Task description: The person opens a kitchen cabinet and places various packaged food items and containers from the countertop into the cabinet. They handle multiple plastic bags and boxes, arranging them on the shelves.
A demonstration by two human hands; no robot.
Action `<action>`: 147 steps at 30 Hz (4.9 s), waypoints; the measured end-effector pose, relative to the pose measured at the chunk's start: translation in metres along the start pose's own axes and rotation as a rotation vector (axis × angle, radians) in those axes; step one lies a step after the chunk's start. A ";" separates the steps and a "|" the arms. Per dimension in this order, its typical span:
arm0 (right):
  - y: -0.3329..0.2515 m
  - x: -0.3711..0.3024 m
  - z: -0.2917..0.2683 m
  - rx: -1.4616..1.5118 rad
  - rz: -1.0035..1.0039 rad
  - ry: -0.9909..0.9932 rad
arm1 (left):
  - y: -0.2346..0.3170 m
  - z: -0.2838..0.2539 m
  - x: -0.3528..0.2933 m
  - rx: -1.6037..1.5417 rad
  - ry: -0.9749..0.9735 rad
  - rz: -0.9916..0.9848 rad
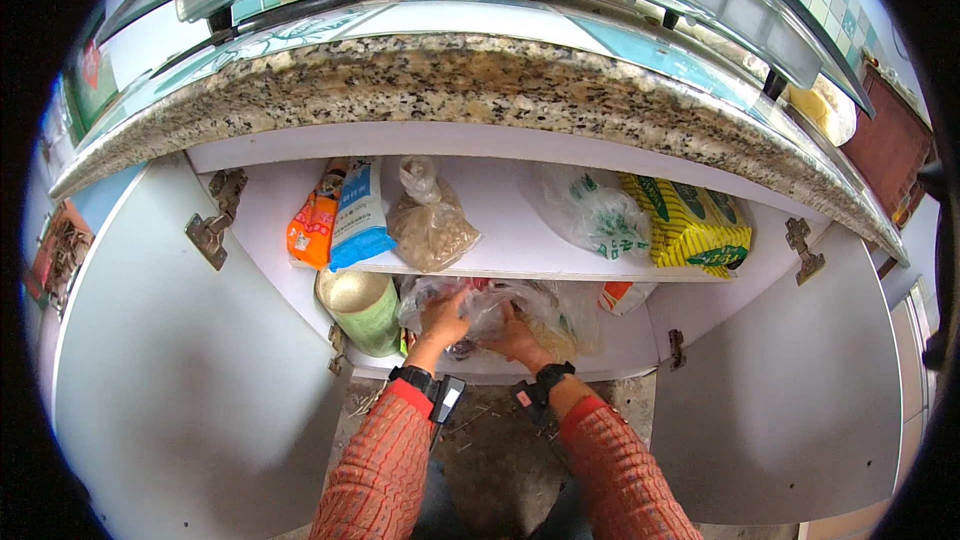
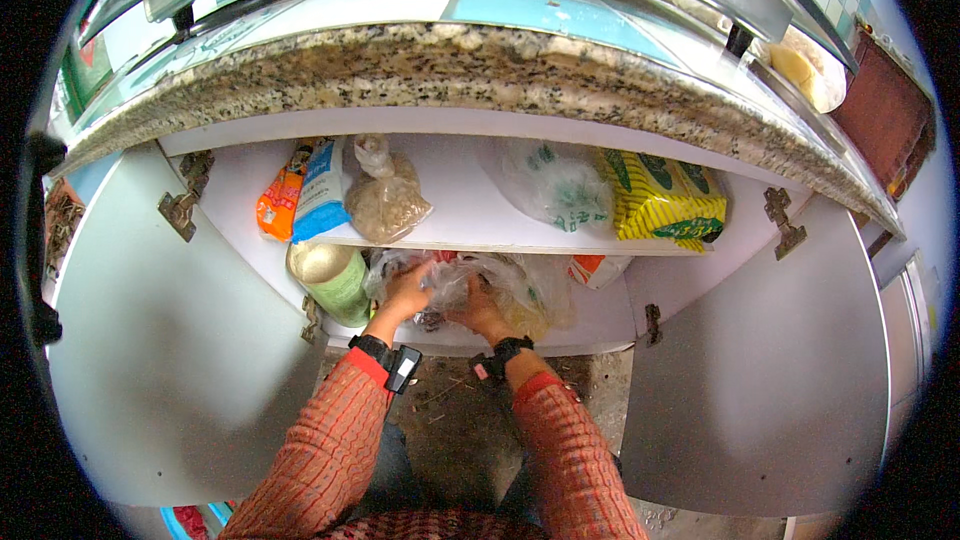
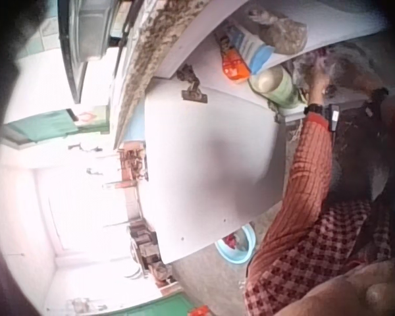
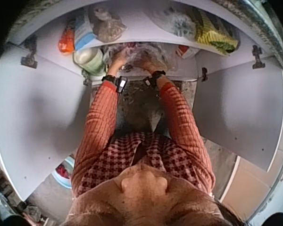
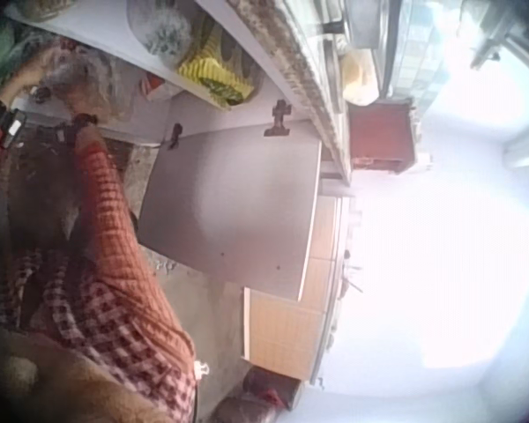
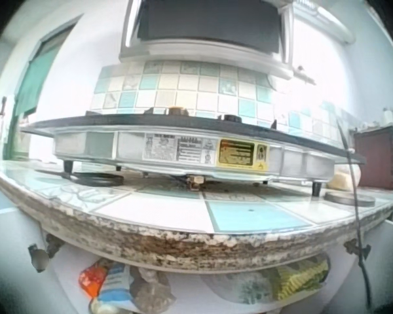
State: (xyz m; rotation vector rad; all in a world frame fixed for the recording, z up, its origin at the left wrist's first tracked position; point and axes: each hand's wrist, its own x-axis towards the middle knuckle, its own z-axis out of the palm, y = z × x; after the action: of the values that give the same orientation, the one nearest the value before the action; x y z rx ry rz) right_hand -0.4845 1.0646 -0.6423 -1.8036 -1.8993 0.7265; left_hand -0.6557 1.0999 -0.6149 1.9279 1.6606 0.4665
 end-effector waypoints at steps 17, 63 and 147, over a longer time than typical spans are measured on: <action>0.038 0.059 -0.035 0.819 0.264 0.223 | 0.003 -0.017 0.008 -0.907 0.145 -0.131; 0.018 0.006 0.023 -0.268 -0.245 -0.061 | -0.071 0.103 0.033 -1.057 -0.412 -0.185; -0.176 -0.020 0.053 0.617 -0.495 0.249 | 0.073 -0.143 -0.129 0.620 0.377 0.024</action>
State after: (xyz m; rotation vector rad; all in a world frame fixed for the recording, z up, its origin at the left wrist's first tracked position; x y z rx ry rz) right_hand -0.6528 1.0364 -0.5721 -0.9495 -1.6154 0.7511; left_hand -0.7043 0.9922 -0.4461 2.4080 2.2213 0.3651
